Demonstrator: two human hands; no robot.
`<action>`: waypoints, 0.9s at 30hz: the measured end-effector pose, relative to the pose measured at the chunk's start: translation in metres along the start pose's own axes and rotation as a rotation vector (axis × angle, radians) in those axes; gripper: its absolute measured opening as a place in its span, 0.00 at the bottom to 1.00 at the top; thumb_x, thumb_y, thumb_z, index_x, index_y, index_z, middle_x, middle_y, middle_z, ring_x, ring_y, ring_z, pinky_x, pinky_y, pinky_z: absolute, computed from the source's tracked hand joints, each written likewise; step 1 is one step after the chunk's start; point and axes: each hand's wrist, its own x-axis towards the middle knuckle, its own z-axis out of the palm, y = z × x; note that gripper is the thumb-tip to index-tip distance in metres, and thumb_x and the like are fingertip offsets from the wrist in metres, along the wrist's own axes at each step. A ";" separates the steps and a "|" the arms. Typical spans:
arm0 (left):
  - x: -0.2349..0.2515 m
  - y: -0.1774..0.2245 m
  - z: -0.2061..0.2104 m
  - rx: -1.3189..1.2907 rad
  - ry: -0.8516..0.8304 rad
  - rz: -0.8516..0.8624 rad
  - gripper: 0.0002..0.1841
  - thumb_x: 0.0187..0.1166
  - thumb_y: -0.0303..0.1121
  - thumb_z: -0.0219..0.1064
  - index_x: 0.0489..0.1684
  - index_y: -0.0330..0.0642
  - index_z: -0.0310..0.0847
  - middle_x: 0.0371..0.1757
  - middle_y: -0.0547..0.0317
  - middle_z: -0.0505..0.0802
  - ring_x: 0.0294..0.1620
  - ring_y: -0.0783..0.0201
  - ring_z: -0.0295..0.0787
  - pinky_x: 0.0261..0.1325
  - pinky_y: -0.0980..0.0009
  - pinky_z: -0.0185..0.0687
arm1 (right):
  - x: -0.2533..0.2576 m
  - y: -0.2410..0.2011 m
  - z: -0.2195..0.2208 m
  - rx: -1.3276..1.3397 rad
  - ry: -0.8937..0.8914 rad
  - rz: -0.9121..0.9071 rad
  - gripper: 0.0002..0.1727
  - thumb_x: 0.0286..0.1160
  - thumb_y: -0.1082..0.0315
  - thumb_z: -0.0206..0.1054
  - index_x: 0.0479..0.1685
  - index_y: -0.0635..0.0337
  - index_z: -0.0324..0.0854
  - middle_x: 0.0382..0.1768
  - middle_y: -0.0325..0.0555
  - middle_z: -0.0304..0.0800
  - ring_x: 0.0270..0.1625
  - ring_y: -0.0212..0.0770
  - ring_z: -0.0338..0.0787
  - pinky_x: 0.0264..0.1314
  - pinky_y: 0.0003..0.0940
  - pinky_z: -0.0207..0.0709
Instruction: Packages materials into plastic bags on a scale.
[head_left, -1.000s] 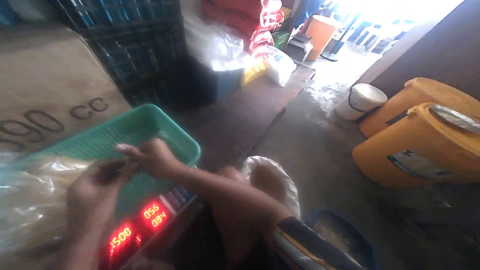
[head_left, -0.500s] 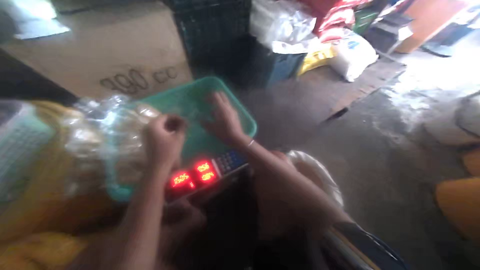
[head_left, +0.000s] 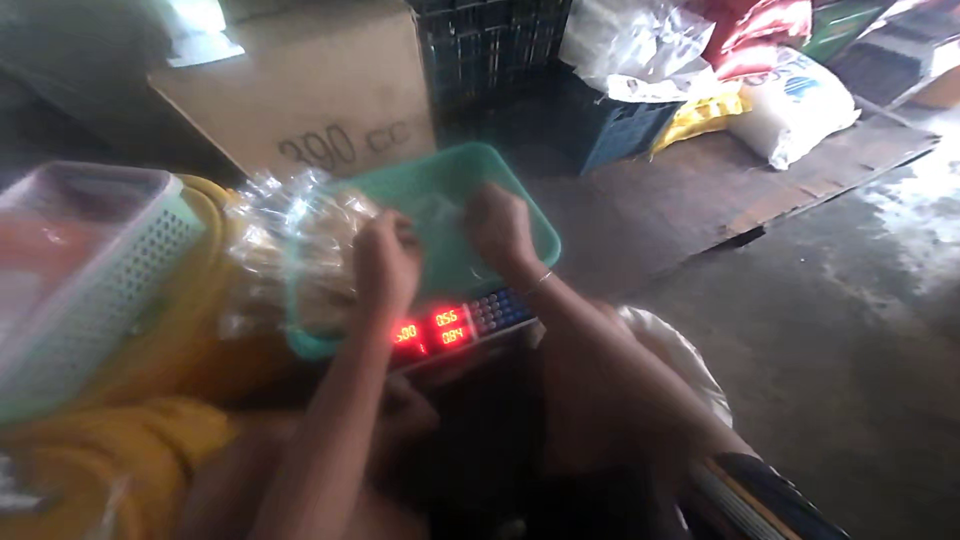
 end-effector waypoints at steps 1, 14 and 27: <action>0.002 -0.005 0.005 -0.104 -0.015 -0.022 0.12 0.74 0.27 0.76 0.52 0.31 0.87 0.46 0.42 0.94 0.43 0.50 0.95 0.52 0.50 0.90 | 0.002 0.003 0.002 0.134 -0.018 0.041 0.14 0.66 0.77 0.76 0.52 0.69 0.86 0.40 0.52 0.94 0.39 0.40 0.94 0.47 0.38 0.89; 0.006 -0.019 -0.002 -0.570 -0.284 -0.155 0.23 0.76 0.26 0.74 0.70 0.41 0.76 0.36 0.62 0.84 0.29 0.73 0.76 0.37 0.74 0.78 | 0.006 0.006 -0.010 1.043 -0.507 0.458 0.10 0.92 0.68 0.50 0.59 0.58 0.74 0.35 0.34 0.84 0.37 0.28 0.86 0.48 0.27 0.84; 0.001 -0.019 -0.009 0.104 -0.181 0.440 0.08 0.67 0.15 0.74 0.29 0.40 0.88 0.72 0.45 0.84 0.42 0.51 0.90 0.41 0.52 0.88 | 0.005 0.006 0.004 0.164 -0.210 0.086 0.14 0.63 0.84 0.72 0.49 0.74 0.81 0.56 0.63 0.80 0.54 0.50 0.86 0.55 0.41 0.83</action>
